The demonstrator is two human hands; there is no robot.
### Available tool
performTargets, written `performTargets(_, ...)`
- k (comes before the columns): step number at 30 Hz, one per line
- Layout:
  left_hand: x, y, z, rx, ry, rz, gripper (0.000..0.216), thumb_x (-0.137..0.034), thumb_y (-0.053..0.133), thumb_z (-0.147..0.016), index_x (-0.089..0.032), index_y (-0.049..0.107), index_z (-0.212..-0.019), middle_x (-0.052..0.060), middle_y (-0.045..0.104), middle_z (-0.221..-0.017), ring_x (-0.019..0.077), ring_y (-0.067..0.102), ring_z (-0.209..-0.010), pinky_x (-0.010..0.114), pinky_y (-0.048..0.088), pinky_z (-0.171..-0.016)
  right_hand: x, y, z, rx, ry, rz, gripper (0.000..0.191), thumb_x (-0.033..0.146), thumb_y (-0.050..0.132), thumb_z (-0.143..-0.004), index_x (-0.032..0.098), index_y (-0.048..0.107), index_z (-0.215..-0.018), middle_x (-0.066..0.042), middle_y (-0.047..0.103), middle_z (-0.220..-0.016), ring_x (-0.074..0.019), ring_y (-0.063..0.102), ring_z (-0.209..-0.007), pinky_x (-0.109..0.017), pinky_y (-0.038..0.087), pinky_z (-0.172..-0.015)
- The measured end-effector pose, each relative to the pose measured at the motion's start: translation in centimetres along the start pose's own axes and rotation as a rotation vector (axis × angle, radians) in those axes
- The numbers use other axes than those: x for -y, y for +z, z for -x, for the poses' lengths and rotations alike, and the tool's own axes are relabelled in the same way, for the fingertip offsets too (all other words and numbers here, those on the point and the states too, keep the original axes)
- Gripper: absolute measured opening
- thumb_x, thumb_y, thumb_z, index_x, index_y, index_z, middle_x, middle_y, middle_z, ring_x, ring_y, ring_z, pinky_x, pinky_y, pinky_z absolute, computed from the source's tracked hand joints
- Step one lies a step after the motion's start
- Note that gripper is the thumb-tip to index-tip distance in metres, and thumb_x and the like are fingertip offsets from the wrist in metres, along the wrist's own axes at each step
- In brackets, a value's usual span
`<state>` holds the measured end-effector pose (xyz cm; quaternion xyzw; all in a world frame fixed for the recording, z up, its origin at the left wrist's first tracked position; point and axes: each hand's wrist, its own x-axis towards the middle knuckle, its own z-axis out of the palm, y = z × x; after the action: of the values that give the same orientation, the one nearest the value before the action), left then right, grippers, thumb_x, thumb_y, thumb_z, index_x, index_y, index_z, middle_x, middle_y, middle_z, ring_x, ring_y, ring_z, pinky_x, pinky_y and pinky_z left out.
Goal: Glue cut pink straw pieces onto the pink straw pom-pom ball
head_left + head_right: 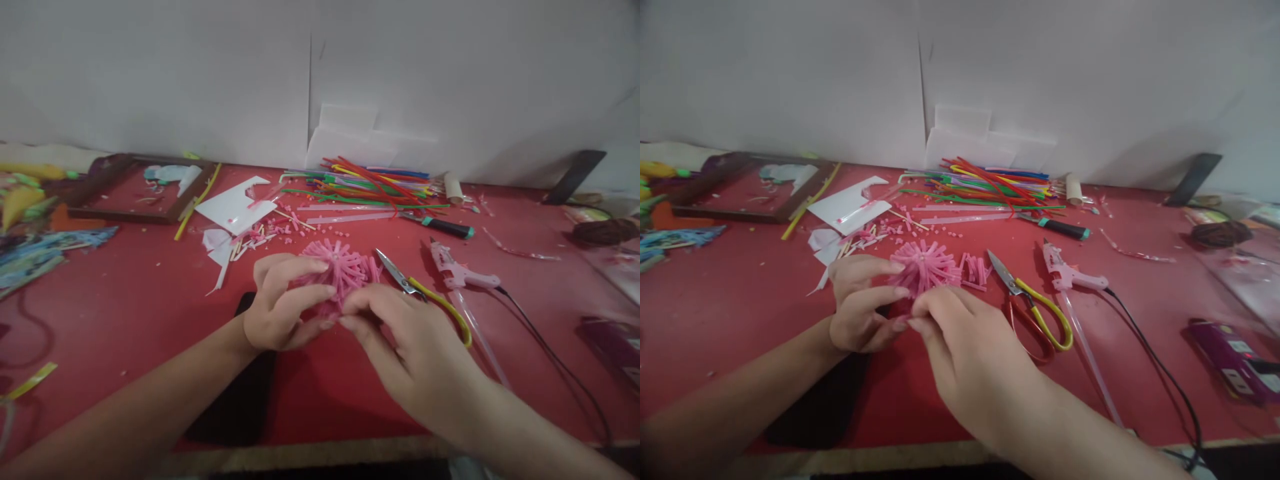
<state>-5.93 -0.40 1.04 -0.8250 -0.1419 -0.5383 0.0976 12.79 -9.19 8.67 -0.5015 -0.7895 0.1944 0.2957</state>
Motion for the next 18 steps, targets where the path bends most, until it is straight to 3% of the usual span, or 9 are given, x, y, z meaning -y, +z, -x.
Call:
performTargets(3,0.0,-0.1,-0.1,-0.033,-0.035,-0.003,0.018,-0.035,0.059,-0.093,-0.019,0.058,-0.102,0.009,0.067,-0.106,0.0201,0.063,-0.091,0.037,0.05,-0.08,1.5,-1.3,-2.1,0.053,0.067,-0.018,0.014,0.011,0.055,-0.09,0.021,0.058,-0.08,0.005,0.063,-0.069,-0.0079,0.054,-0.059,-0.02,0.036,-0.053)
performTargets(6,0.0,-0.3,-0.3,-0.026,-0.023,-0.005,0.012,-0.031,0.06,-0.093,-0.02,0.058,-0.097,0.006,0.067,-0.098,0.0184,0.061,-0.085,0.036,0.05,-0.078,1.3,-1.7,-3.3,0.123,0.139,-0.065,0.014,0.014,0.057,-0.088,0.023,0.057,-0.077,0.008,0.062,-0.065,-0.0073,0.053,-0.055,-0.02,0.034,-0.049)
performTargets(11,-0.1,-0.5,-0.4,-0.043,-0.029,-0.055,0.005,-0.023,0.055,-0.094,-0.02,0.058,-0.091,0.004,0.063,-0.088,0.0177,0.059,-0.08,0.035,0.05,-0.073,-0.2,-1.6,-3.9,0.25,0.204,-0.342,0.01,0.012,0.057,-0.082,0.022,0.058,-0.08,0.007,0.063,-0.064,-0.0065,0.056,-0.053,-0.018,0.041,-0.049)
performTargets(18,0.0,-0.2,0.3,-0.059,-0.004,-0.038,0.008,-0.03,0.056,-0.095,-0.024,0.061,-0.093,0.003,0.063,-0.094,0.0163,0.059,-0.08,0.033,0.051,-0.071,-0.4,-2.2,-3.7,0.401,0.348,-0.679,0.006,0.019,0.06,-0.085,0.02,0.055,-0.081,0.008,0.058,-0.061,-0.004,0.051,-0.045,-0.015,0.041,-0.043)
